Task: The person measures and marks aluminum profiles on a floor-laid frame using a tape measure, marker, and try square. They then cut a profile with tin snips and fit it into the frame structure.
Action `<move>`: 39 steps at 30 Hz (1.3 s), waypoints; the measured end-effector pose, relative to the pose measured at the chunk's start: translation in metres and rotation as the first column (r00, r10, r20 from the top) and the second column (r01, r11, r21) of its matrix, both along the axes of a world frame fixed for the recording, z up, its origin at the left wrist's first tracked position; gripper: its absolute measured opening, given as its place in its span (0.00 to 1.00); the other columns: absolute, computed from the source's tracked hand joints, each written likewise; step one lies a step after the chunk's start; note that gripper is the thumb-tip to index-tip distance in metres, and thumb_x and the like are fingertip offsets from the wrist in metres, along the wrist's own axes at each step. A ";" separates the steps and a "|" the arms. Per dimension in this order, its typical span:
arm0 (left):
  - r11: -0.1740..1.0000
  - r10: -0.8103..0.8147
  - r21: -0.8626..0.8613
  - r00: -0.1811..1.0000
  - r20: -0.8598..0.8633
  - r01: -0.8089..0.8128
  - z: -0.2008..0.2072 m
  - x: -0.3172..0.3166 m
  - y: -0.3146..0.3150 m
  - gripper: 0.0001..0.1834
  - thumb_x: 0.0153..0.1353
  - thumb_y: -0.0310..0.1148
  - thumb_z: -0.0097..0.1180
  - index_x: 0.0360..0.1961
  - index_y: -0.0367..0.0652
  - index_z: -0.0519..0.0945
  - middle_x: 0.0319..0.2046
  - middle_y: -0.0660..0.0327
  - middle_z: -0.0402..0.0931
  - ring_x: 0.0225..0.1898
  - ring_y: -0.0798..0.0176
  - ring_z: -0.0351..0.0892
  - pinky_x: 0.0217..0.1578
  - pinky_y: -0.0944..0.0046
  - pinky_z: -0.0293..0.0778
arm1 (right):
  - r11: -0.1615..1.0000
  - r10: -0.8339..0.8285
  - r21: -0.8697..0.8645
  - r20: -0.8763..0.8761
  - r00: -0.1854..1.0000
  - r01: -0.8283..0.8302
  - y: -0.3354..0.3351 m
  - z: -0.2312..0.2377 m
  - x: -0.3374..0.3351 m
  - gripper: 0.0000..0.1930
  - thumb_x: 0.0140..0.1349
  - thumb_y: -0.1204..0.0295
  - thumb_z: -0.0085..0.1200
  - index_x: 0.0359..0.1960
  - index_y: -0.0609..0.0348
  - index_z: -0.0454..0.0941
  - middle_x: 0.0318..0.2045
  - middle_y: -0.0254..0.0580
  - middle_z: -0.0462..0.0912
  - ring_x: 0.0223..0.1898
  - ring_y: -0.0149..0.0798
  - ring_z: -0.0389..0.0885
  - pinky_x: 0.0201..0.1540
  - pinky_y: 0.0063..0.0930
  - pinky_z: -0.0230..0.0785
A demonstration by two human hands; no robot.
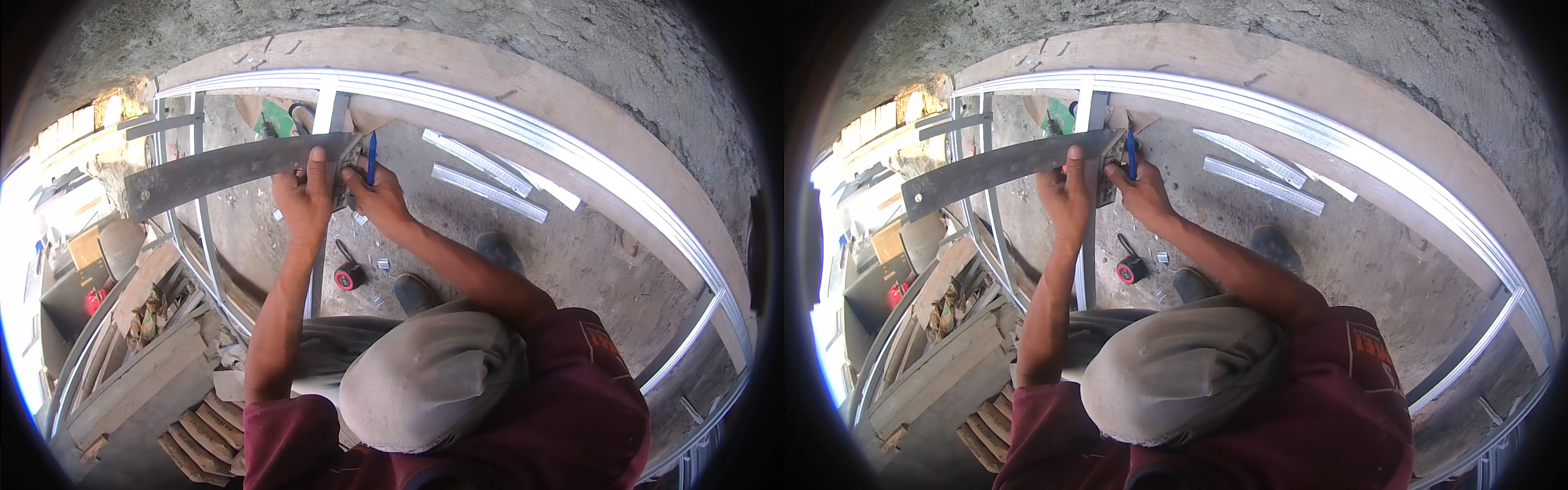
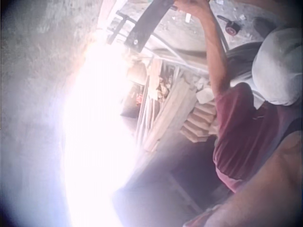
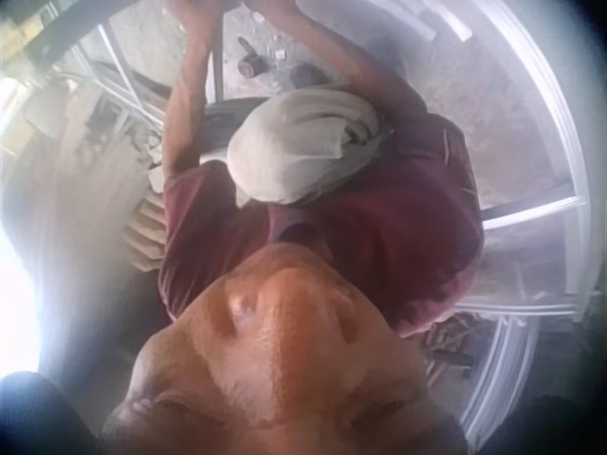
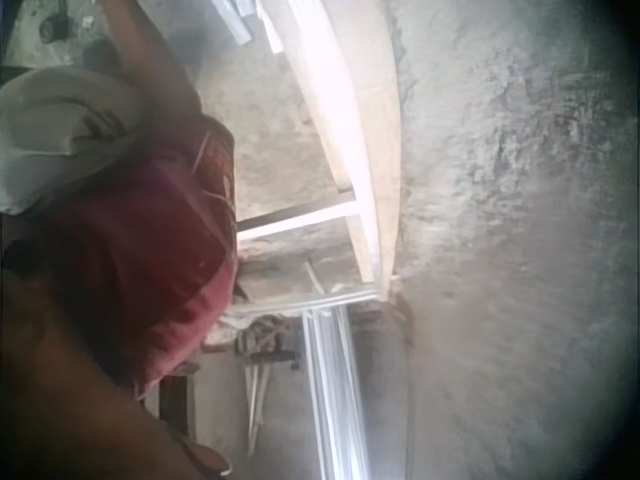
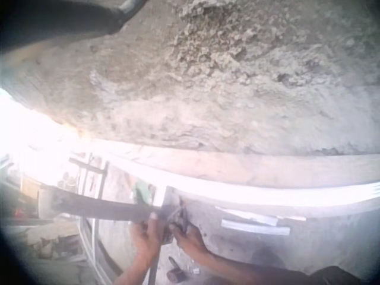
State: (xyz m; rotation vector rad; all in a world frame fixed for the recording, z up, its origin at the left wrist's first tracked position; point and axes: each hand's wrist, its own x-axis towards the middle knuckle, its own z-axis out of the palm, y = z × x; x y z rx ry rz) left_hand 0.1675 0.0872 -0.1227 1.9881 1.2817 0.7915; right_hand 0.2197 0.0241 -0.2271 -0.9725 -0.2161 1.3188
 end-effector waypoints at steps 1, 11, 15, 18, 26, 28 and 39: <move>0.999 -0.012 0.033 1.000 0.015 0.011 -0.002 0.001 0.000 0.17 0.71 0.37 0.59 0.48 0.31 0.77 0.38 0.56 0.81 0.38 0.68 0.79 0.36 0.67 0.75 | 1.000 0.026 -0.015 -0.019 1.000 -0.026 -0.001 -0.002 -0.001 0.11 0.72 0.67 0.56 0.46 0.63 0.77 0.23 0.29 0.73 0.17 0.22 0.65 0.18 0.21 0.59; 0.999 0.014 -0.048 1.000 0.019 -0.013 0.003 -0.002 -0.002 0.18 0.72 0.38 0.57 0.52 0.33 0.74 0.42 0.56 0.80 0.41 0.68 0.77 0.41 0.68 0.73 | 0.994 0.101 -0.013 -0.164 0.981 -0.104 -0.003 0.012 0.011 0.10 0.73 0.66 0.55 0.46 0.59 0.73 0.22 0.27 0.67 0.17 0.22 0.63 0.19 0.23 0.59; 0.999 0.017 -0.047 0.999 -0.028 -0.018 0.005 -0.001 -0.001 0.17 0.72 0.38 0.58 0.51 0.33 0.74 0.42 0.57 0.80 0.42 0.69 0.77 0.41 0.68 0.73 | 0.994 0.107 0.053 -0.237 0.966 -0.097 -0.003 0.005 0.007 0.08 0.73 0.67 0.54 0.43 0.57 0.71 0.22 0.27 0.67 0.18 0.22 0.63 0.19 0.22 0.59; 0.999 0.016 -0.041 0.999 0.031 -0.014 0.002 -0.004 -0.001 0.17 0.72 0.37 0.58 0.50 0.34 0.74 0.42 0.58 0.80 0.42 0.69 0.77 0.41 0.69 0.72 | 0.990 0.133 0.077 -0.230 0.964 -0.118 -0.005 0.004 0.009 0.08 0.73 0.67 0.54 0.43 0.57 0.70 0.22 0.27 0.66 0.18 0.22 0.63 0.19 0.22 0.59; 0.999 0.026 0.025 1.000 -0.014 -0.026 0.007 0.001 -0.003 0.16 0.72 0.35 0.57 0.50 0.30 0.78 0.38 0.57 0.81 0.36 0.69 0.78 0.34 0.68 0.74 | 0.988 0.149 0.083 -0.248 0.957 -0.132 -0.006 0.003 0.007 0.08 0.74 0.66 0.53 0.41 0.56 0.69 0.22 0.26 0.66 0.18 0.22 0.63 0.19 0.22 0.60; 0.999 0.014 0.030 1.000 0.009 -0.014 0.006 0.002 -0.002 0.16 0.72 0.35 0.57 0.51 0.31 0.79 0.37 0.58 0.81 0.36 0.69 0.77 0.34 0.68 0.74 | 0.987 0.145 0.100 -0.273 0.951 -0.122 -0.005 0.004 0.008 0.09 0.74 0.66 0.53 0.41 0.56 0.69 0.21 0.27 0.66 0.18 0.22 0.63 0.20 0.23 0.60; 1.000 0.016 0.026 0.999 -0.034 -0.015 0.005 -0.003 -0.004 0.15 0.72 0.35 0.57 0.49 0.31 0.76 0.38 0.56 0.81 0.36 0.70 0.78 0.34 0.68 0.74 | 0.979 0.201 0.046 -0.107 0.974 -0.197 -0.004 0.013 0.016 0.09 0.74 0.65 0.52 0.41 0.58 0.71 0.17 0.27 0.66 0.16 0.24 0.63 0.19 0.24 0.59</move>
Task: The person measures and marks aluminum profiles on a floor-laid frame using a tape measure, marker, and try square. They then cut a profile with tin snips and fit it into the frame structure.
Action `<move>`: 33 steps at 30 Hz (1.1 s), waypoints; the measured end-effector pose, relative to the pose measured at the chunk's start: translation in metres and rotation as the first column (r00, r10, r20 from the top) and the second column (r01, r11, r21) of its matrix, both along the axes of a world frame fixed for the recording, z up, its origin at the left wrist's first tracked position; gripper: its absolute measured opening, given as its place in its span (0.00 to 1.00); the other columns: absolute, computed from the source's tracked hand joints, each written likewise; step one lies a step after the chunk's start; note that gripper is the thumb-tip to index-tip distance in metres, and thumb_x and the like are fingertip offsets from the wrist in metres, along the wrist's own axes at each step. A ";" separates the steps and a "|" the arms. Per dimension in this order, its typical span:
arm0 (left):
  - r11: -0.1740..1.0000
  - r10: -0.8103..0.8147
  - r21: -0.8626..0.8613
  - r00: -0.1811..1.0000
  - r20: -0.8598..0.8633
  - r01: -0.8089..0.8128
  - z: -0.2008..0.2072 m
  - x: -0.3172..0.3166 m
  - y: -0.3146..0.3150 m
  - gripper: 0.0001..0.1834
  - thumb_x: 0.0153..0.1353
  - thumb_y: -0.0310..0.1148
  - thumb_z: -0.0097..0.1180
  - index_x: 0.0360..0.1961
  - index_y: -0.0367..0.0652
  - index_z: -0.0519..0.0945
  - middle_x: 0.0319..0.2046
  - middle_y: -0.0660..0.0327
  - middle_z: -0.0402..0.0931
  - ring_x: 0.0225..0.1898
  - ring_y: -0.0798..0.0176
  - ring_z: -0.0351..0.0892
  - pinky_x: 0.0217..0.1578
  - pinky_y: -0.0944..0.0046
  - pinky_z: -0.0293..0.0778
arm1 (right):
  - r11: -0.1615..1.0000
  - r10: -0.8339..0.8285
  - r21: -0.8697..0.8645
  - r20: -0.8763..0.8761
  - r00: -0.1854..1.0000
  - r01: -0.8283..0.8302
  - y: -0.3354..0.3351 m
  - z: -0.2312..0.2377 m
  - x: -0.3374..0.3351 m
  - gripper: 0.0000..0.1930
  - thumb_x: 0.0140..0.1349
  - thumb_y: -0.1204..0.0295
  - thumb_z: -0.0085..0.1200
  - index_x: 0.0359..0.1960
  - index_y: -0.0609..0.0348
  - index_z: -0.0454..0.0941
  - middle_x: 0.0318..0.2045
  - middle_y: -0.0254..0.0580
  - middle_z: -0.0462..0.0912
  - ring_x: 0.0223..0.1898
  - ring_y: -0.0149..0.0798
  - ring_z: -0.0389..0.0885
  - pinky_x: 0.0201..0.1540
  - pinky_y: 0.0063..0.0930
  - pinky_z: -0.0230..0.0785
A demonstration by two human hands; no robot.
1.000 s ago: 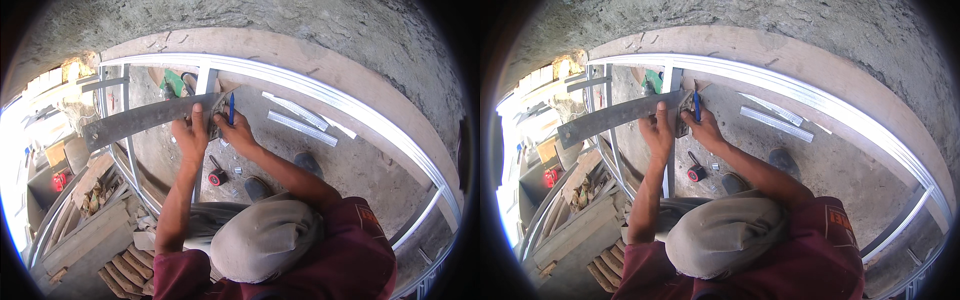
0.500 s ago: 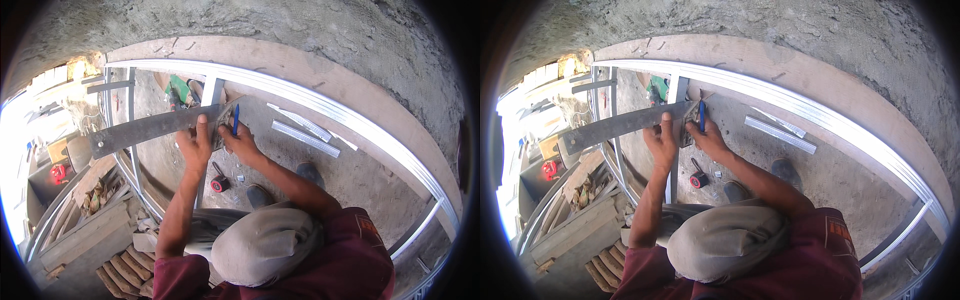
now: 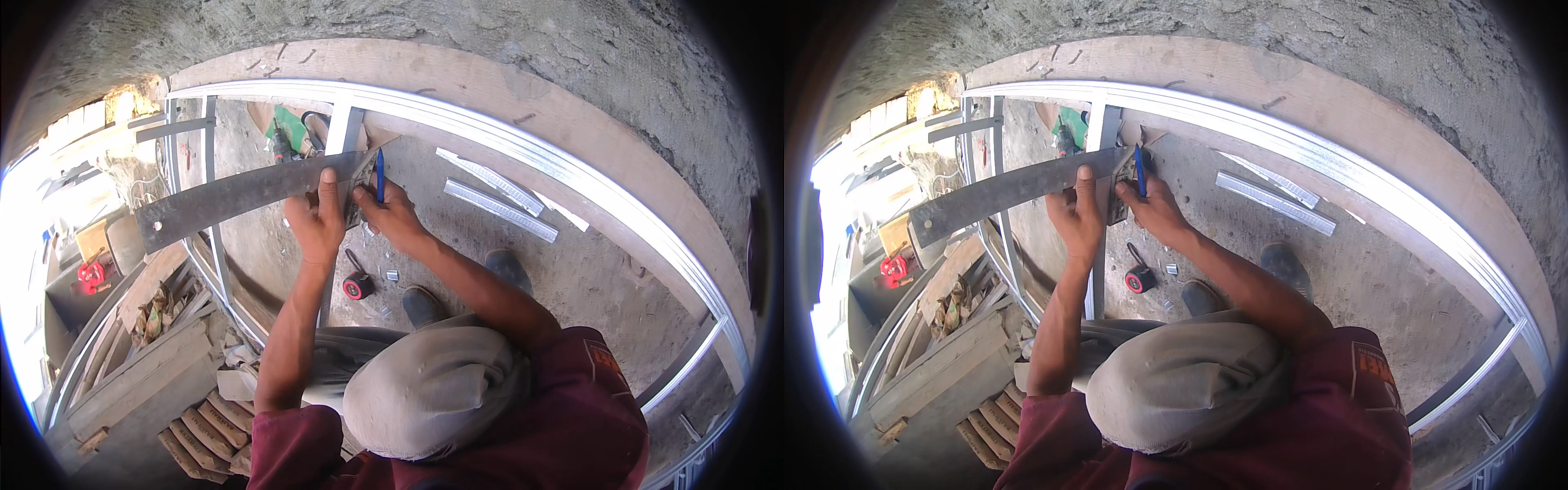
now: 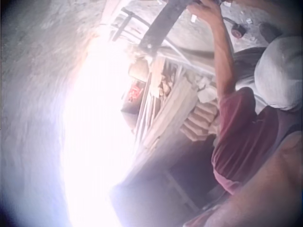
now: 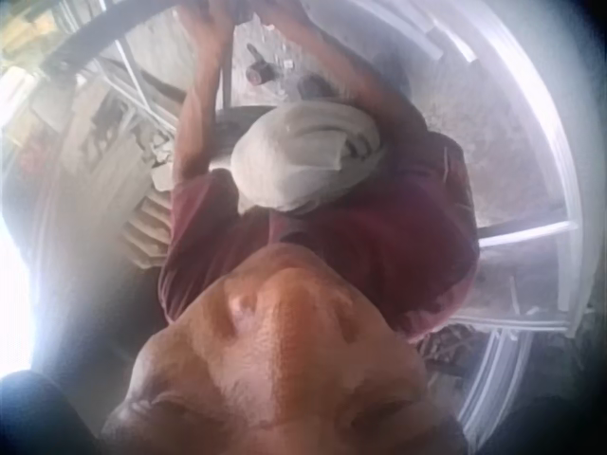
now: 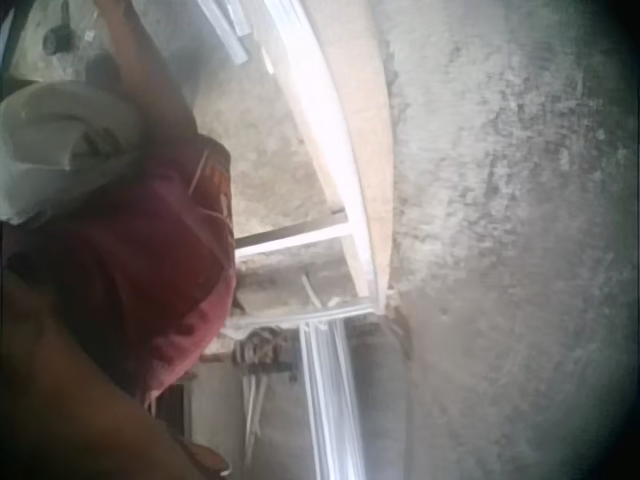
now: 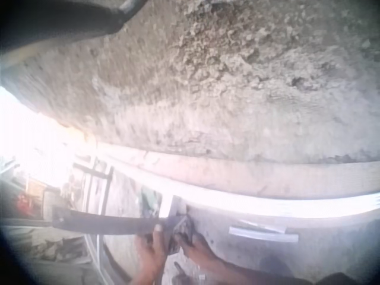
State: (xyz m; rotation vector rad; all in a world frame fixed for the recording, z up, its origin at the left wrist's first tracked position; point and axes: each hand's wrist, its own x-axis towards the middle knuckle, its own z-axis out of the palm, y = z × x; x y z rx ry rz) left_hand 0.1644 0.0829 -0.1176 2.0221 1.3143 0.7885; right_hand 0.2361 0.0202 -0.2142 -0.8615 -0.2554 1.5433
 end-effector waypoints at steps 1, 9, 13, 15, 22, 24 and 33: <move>1.000 -0.004 -0.014 1.000 0.010 0.004 -0.001 -0.001 0.001 0.17 0.72 0.35 0.57 0.52 0.32 0.74 0.40 0.56 0.80 0.38 0.69 0.78 0.36 0.69 0.74 | 1.000 0.004 -0.010 0.013 1.000 -0.004 0.000 0.001 -0.001 0.09 0.74 0.65 0.52 0.41 0.58 0.72 0.17 0.27 0.66 0.16 0.24 0.64 0.19 0.24 0.59; 0.997 0.053 0.050 0.996 0.076 -0.057 -0.008 0.005 -0.002 0.17 0.72 0.37 0.57 0.48 0.29 0.77 0.38 0.54 0.82 0.34 0.67 0.80 0.33 0.67 0.76 | 1.000 -0.005 0.000 0.121 0.993 0.005 -0.001 -0.006 -0.004 0.12 0.75 0.62 0.50 0.40 0.58 0.72 0.17 0.27 0.67 0.16 0.24 0.65 0.18 0.24 0.59; 0.997 0.051 0.054 0.999 0.020 -0.052 -0.009 -0.001 -0.001 0.17 0.72 0.36 0.57 0.48 0.28 0.77 0.38 0.53 0.82 0.36 0.66 0.81 0.34 0.67 0.78 | 0.997 0.064 -0.046 0.220 0.973 -0.056 -0.004 -0.002 -0.001 0.14 0.75 0.59 0.50 0.40 0.58 0.72 0.17 0.28 0.68 0.16 0.25 0.66 0.18 0.25 0.60; 0.997 0.046 0.063 0.999 0.016 -0.047 -0.008 0.001 0.000 0.17 0.72 0.36 0.57 0.48 0.29 0.77 0.39 0.53 0.82 0.36 0.66 0.81 0.34 0.67 0.78 | 1.000 -0.017 0.001 0.235 0.972 0.017 -0.008 0.003 0.001 0.15 0.74 0.58 0.50 0.43 0.59 0.73 0.18 0.28 0.69 0.16 0.25 0.66 0.18 0.26 0.60; 0.998 0.031 0.056 0.996 0.081 -0.036 -0.011 0.004 -0.001 0.17 0.72 0.36 0.57 0.48 0.29 0.76 0.38 0.53 0.81 0.36 0.66 0.81 0.34 0.67 0.78 | 0.989 -0.107 -0.063 0.321 0.941 0.134 -0.008 -0.007 -0.005 0.19 0.74 0.55 0.51 0.48 0.61 0.75 0.22 0.31 0.73 0.20 0.26 0.69 0.22 0.26 0.63; 0.997 0.023 0.076 0.997 0.067 -0.028 -0.011 0.003 0.001 0.17 0.72 0.35 0.57 0.49 0.29 0.76 0.39 0.53 0.81 0.36 0.66 0.80 0.34 0.67 0.78 | 0.974 -0.180 -0.066 0.346 0.921 0.216 -0.013 -0.005 -0.001 0.19 0.75 0.55 0.49 0.45 0.61 0.75 0.25 0.32 0.74 0.24 0.27 0.71 0.26 0.26 0.65; 0.996 0.005 0.083 0.996 0.085 -0.012 -0.010 0.004 0.001 0.16 0.72 0.34 0.56 0.50 0.29 0.76 0.39 0.53 0.81 0.36 0.67 0.79 0.35 0.67 0.77 | 0.931 -0.341 0.218 0.234 0.911 0.292 -0.036 0.020 0.060 0.23 0.79 0.52 0.36 0.41 0.60 0.74 0.32 0.36 0.78 0.32 0.29 0.75 0.36 0.23 0.67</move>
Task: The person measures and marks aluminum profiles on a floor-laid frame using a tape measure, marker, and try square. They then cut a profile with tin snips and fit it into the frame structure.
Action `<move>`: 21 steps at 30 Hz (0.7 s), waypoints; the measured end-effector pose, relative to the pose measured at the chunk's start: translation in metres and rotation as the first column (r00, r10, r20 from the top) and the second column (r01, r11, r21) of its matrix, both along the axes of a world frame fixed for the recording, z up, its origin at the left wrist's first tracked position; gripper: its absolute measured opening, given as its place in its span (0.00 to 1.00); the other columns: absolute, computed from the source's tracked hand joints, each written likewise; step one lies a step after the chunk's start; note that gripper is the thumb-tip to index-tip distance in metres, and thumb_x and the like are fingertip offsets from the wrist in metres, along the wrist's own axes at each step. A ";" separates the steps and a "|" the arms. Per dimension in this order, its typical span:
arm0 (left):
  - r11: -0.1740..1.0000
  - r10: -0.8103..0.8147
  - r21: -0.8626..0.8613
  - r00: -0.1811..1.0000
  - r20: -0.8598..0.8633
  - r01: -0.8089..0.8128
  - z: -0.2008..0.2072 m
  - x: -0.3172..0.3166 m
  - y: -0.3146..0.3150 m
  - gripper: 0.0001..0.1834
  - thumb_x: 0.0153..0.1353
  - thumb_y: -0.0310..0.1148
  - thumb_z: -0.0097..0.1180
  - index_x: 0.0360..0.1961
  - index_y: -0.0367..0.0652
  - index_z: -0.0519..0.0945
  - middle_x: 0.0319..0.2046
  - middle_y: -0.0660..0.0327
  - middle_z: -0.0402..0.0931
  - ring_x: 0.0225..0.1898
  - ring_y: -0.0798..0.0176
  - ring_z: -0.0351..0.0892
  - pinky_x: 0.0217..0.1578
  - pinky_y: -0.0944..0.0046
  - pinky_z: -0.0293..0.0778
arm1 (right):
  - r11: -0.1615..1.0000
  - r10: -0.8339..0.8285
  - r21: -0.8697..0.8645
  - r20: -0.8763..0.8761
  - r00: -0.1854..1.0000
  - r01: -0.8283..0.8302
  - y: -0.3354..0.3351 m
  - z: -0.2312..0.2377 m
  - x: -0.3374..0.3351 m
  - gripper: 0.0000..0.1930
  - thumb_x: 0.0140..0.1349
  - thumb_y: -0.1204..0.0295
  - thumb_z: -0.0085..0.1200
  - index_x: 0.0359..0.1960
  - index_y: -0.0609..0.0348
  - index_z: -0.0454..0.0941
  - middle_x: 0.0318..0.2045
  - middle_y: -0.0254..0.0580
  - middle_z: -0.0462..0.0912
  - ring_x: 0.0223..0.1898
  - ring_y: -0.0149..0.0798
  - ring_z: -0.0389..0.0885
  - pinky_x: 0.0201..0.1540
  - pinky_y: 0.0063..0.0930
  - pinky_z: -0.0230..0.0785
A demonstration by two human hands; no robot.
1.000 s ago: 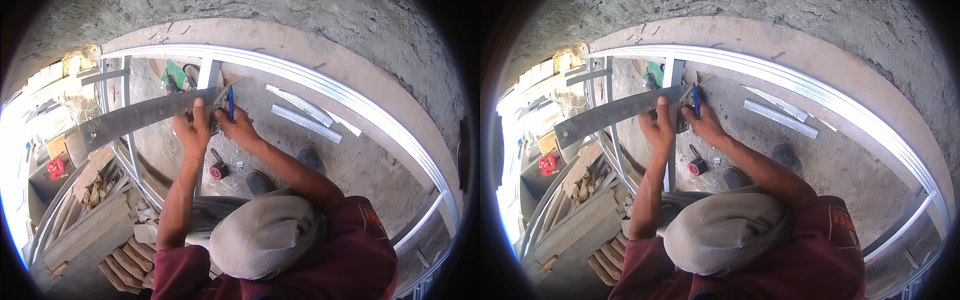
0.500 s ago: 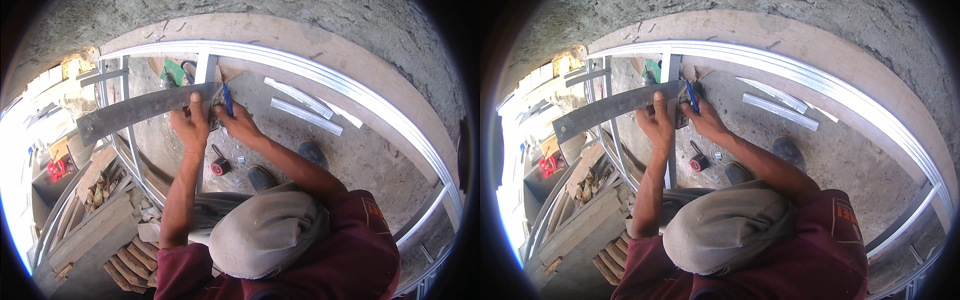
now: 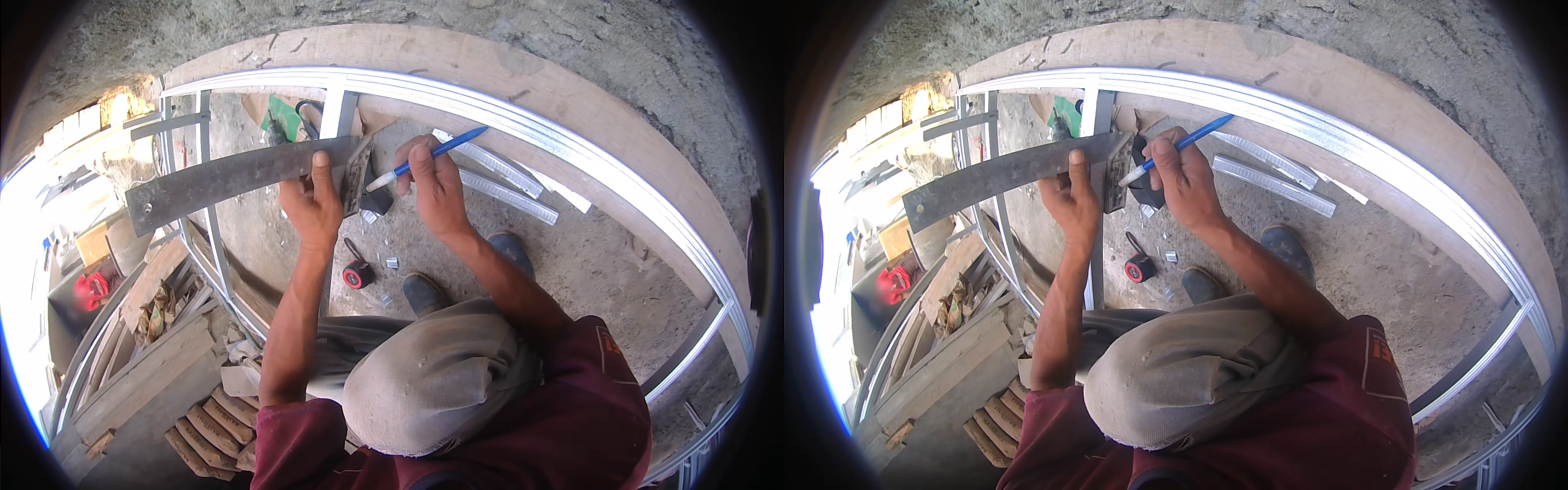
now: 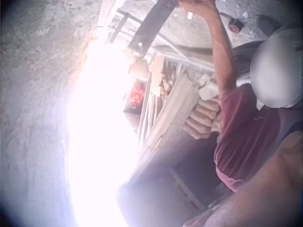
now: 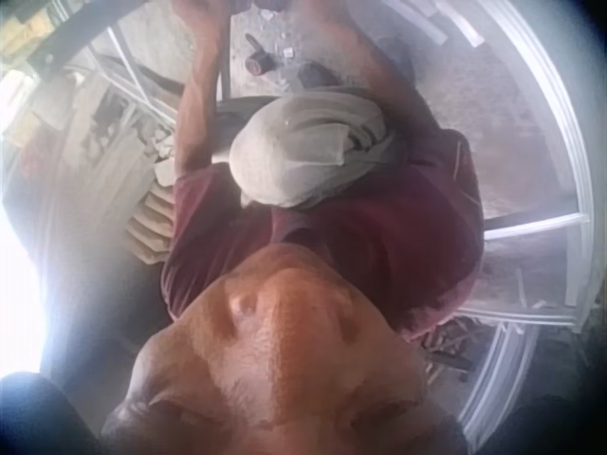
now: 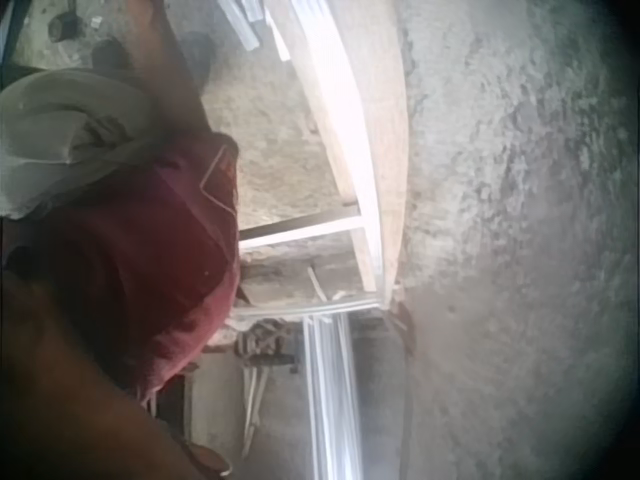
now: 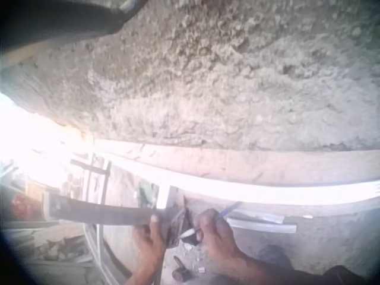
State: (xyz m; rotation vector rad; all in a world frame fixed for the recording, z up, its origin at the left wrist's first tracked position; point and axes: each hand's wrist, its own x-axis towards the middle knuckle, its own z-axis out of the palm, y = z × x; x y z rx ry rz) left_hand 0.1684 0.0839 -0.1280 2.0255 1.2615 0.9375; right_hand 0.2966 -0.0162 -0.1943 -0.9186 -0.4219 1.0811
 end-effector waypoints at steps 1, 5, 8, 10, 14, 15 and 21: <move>1.000 -0.004 -0.001 1.000 0.003 0.004 0.001 0.002 0.000 0.16 0.72 0.34 0.56 0.50 0.29 0.76 0.39 0.53 0.81 0.36 0.67 0.80 0.34 0.67 0.77 | 1.000 0.028 -0.001 0.058 0.998 -0.028 0.000 -0.001 0.000 0.23 0.79 0.52 0.37 0.42 0.60 0.74 0.32 0.38 0.78 0.33 0.31 0.76 0.37 0.25 0.69; 1.000 -0.007 -0.001 0.999 -0.040 0.007 -0.001 -0.004 0.002 0.15 0.72 0.33 0.56 0.48 0.28 0.77 0.40 0.51 0.81 0.36 0.66 0.80 0.33 0.66 0.78 | 0.953 0.260 -0.229 0.279 0.924 -0.199 -0.019 0.011 -0.006 0.20 0.79 0.56 0.40 0.46 0.62 0.73 0.34 0.47 0.79 0.37 0.40 0.81 0.43 0.34 0.73; 1.000 -0.006 0.015 1.000 -0.012 0.006 0.004 0.003 -0.001 0.15 0.72 0.33 0.57 0.47 0.28 0.78 0.38 0.52 0.81 0.36 0.66 0.81 0.34 0.66 0.79 | 0.836 0.482 -0.433 0.288 0.827 -0.336 -0.024 0.035 0.015 0.16 0.77 0.60 0.43 0.52 0.61 0.72 0.36 0.54 0.81 0.39 0.51 0.83 0.45 0.41 0.74; 1.000 -0.011 0.017 1.000 0.000 0.011 0.002 0.001 -0.001 0.15 0.71 0.33 0.57 0.47 0.28 0.78 0.38 0.51 0.82 0.36 0.65 0.81 0.35 0.65 0.80 | 0.854 0.476 -0.441 0.449 0.756 -0.276 -0.024 0.039 0.024 0.15 0.75 0.63 0.46 0.54 0.61 0.72 0.36 0.56 0.82 0.39 0.56 0.84 0.44 0.44 0.75; 1.000 -0.013 0.003 0.998 -0.061 0.014 0.004 -0.001 -0.001 0.15 0.71 0.33 0.58 0.47 0.28 0.78 0.39 0.51 0.81 0.37 0.65 0.81 0.35 0.65 0.80 | 0.926 0.361 -0.368 0.799 0.482 -0.084 -0.010 0.051 0.047 0.13 0.71 0.68 0.50 0.53 0.59 0.74 0.32 0.53 0.84 0.37 0.59 0.84 0.40 0.48 0.75; 1.000 -0.012 -0.007 0.999 -0.044 0.011 0.004 -0.002 -0.001 0.15 0.71 0.33 0.58 0.47 0.28 0.78 0.39 0.52 0.81 0.38 0.65 0.82 0.35 0.65 0.80 | 0.914 0.393 -0.397 0.813 0.428 -0.086 -0.004 0.061 0.055 0.12 0.70 0.70 0.51 0.52 0.59 0.76 0.31 0.52 0.85 0.36 0.59 0.84 0.40 0.49 0.75; 1.000 0.017 -0.014 1.000 -0.013 -0.018 0.004 0.001 -0.001 0.14 0.71 0.33 0.58 0.46 0.30 0.77 0.36 0.54 0.82 0.38 0.65 0.82 0.38 0.65 0.79 | 0.952 0.296 -0.279 0.945 0.137 -0.129 0.026 0.071 0.073 0.06 0.57 0.75 0.57 0.34 0.62 0.81 0.27 0.53 0.84 0.31 0.54 0.87 0.32 0.45 0.77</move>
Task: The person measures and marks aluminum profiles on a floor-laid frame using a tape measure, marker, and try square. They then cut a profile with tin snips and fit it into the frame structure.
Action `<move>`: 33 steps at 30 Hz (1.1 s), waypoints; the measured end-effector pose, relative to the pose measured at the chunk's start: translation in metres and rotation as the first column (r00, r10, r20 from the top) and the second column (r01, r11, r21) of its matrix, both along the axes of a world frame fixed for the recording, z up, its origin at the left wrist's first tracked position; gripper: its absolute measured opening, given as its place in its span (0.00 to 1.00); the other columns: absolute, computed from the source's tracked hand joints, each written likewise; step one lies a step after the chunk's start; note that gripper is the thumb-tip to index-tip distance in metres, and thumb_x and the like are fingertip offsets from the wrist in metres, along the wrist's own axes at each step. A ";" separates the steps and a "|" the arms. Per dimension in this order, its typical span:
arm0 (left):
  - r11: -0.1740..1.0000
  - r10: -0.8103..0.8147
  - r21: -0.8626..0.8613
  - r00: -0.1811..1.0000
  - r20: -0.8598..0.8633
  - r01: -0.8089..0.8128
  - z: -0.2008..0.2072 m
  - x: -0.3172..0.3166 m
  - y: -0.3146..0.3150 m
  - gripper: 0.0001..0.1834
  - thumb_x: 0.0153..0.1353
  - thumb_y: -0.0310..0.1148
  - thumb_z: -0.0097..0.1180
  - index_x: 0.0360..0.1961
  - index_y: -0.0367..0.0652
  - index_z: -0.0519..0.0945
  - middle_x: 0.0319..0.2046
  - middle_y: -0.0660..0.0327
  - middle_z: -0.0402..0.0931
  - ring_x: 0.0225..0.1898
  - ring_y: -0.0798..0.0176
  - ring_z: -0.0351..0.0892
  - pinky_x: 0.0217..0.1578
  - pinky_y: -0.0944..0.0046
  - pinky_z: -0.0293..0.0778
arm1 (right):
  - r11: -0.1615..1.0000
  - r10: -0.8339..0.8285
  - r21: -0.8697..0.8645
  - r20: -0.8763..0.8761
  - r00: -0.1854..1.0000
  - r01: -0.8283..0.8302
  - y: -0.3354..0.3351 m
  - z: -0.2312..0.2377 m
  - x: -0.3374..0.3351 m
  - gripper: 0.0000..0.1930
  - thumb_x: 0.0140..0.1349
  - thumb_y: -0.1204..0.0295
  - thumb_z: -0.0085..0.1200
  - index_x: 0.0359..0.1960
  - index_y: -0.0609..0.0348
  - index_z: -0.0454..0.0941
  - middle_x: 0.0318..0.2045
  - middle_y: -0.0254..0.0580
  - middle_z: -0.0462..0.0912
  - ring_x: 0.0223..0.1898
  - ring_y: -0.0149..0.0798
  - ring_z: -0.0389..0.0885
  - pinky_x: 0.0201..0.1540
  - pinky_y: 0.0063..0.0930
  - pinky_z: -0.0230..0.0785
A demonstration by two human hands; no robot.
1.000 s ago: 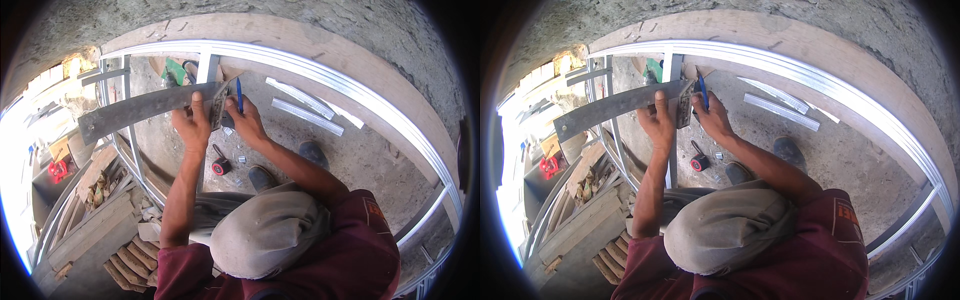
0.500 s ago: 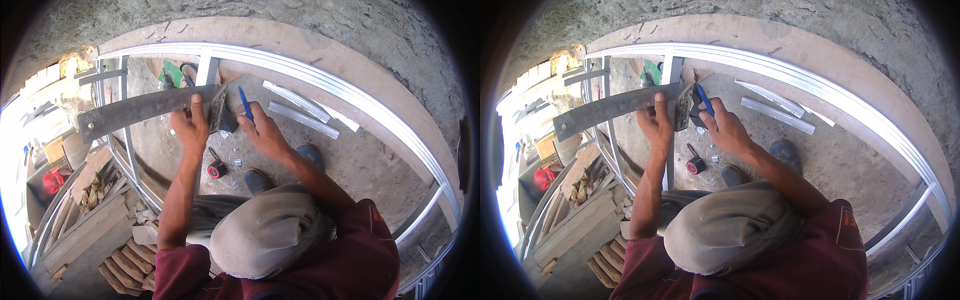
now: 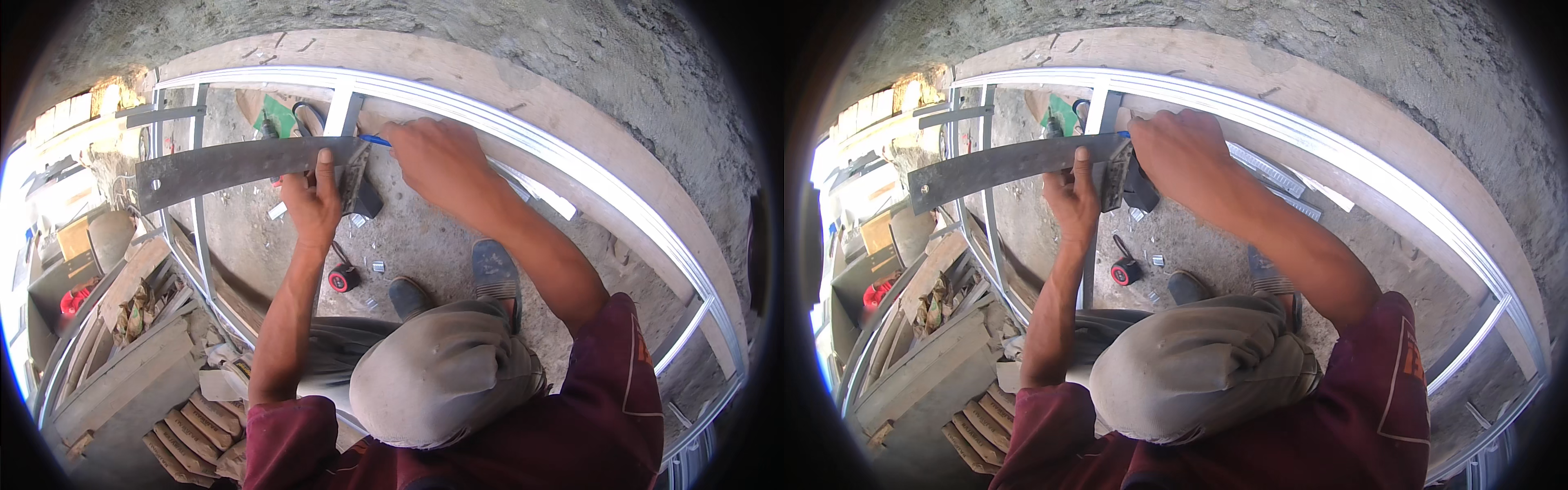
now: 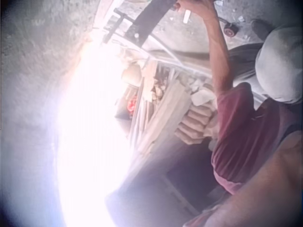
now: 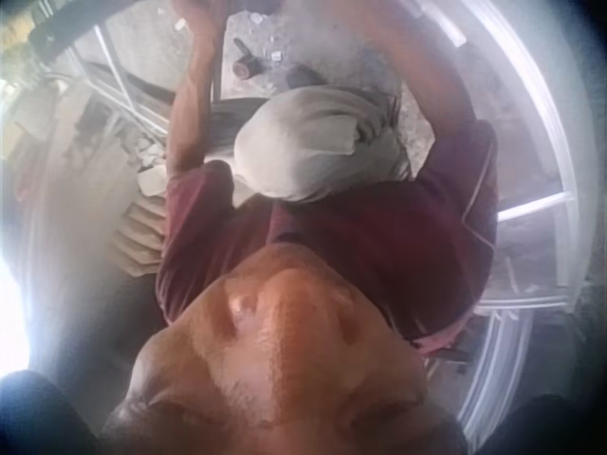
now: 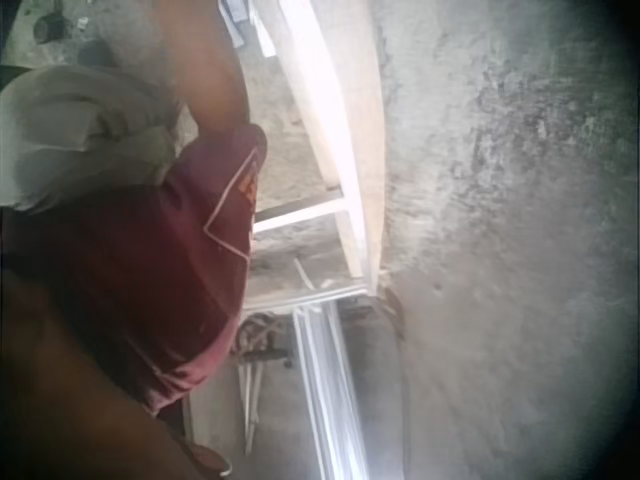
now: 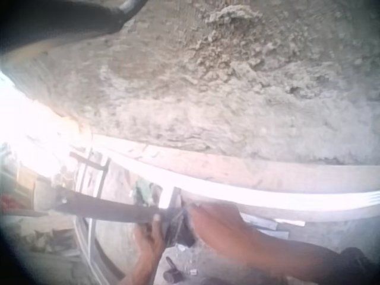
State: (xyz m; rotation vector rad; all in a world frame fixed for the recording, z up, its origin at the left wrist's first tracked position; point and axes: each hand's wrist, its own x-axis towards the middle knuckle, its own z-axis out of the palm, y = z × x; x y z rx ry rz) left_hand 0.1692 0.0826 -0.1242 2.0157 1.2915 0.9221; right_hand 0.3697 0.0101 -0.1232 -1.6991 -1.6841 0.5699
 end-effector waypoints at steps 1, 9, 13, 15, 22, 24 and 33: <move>1.000 -0.011 -0.002 1.000 0.029 0.011 -0.001 0.002 -0.001 0.14 0.71 0.33 0.58 0.46 0.30 0.77 0.36 0.54 0.82 0.38 0.65 0.82 0.38 0.65 0.78 | 1.000 0.020 -0.024 0.020 1.000 -0.019 0.003 0.002 0.001 0.05 0.58 0.75 0.56 0.35 0.61 0.81 0.27 0.52 0.84 0.32 0.54 0.86 0.33 0.45 0.77; 0.998 -0.063 -0.027 0.998 -0.024 0.063 -0.003 -0.008 0.003 0.16 0.71 0.34 0.58 0.53 0.32 0.75 0.43 0.54 0.80 0.42 0.66 0.80 0.42 0.65 0.78 | 0.997 0.072 -0.011 0.102 0.992 -0.072 0.012 0.013 0.004 0.06 0.58 0.77 0.54 0.35 0.59 0.81 0.27 0.50 0.84 0.32 0.53 0.86 0.34 0.47 0.76; 0.998 -0.056 -0.015 0.998 -0.034 0.055 -0.005 -0.010 0.003 0.16 0.71 0.34 0.58 0.52 0.33 0.75 0.43 0.54 0.80 0.42 0.66 0.80 0.42 0.65 0.78 | 0.996 0.081 -0.033 0.126 0.989 -0.078 0.014 0.017 0.004 0.06 0.60 0.76 0.52 0.35 0.59 0.82 0.27 0.49 0.84 0.33 0.53 0.86 0.34 0.46 0.77; 0.999 -0.053 -0.012 0.998 -0.036 0.052 -0.004 -0.009 0.002 0.16 0.72 0.34 0.58 0.52 0.33 0.75 0.43 0.54 0.80 0.42 0.66 0.80 0.42 0.65 0.78 | 0.998 0.066 -0.002 0.131 0.989 -0.066 0.015 0.018 0.003 0.06 0.61 0.76 0.52 0.34 0.59 0.82 0.27 0.49 0.84 0.34 0.53 0.86 0.35 0.45 0.77; 0.998 -0.057 -0.020 0.998 -0.037 0.056 -0.009 -0.011 0.004 0.17 0.71 0.35 0.58 0.52 0.32 0.75 0.42 0.54 0.81 0.42 0.65 0.81 0.42 0.65 0.77 | 0.984 0.152 0.045 0.285 0.946 -0.172 0.031 0.029 0.012 0.07 0.61 0.74 0.54 0.34 0.56 0.85 0.29 0.48 0.86 0.36 0.49 0.87 0.38 0.43 0.78; 0.999 -0.047 -0.025 0.998 -0.035 0.047 -0.005 -0.010 0.004 0.17 0.71 0.36 0.58 0.52 0.32 0.75 0.42 0.54 0.81 0.42 0.64 0.81 0.42 0.64 0.77 | 0.978 0.193 0.012 0.342 0.920 -0.209 0.038 0.038 0.016 0.07 0.60 0.72 0.55 0.35 0.56 0.85 0.30 0.48 0.86 0.37 0.49 0.87 0.40 0.43 0.78; 0.996 -0.030 -0.088 0.998 -0.049 0.026 0.010 -0.004 0.009 0.15 0.70 0.36 0.60 0.47 0.33 0.79 0.38 0.57 0.82 0.39 0.66 0.79 0.42 0.65 0.74 | 0.997 -0.074 -0.031 -0.163 0.984 0.070 0.011 0.076 0.048 0.09 0.67 0.70 0.55 0.45 0.57 0.82 0.30 0.50 0.84 0.35 0.50 0.83 0.41 0.40 0.73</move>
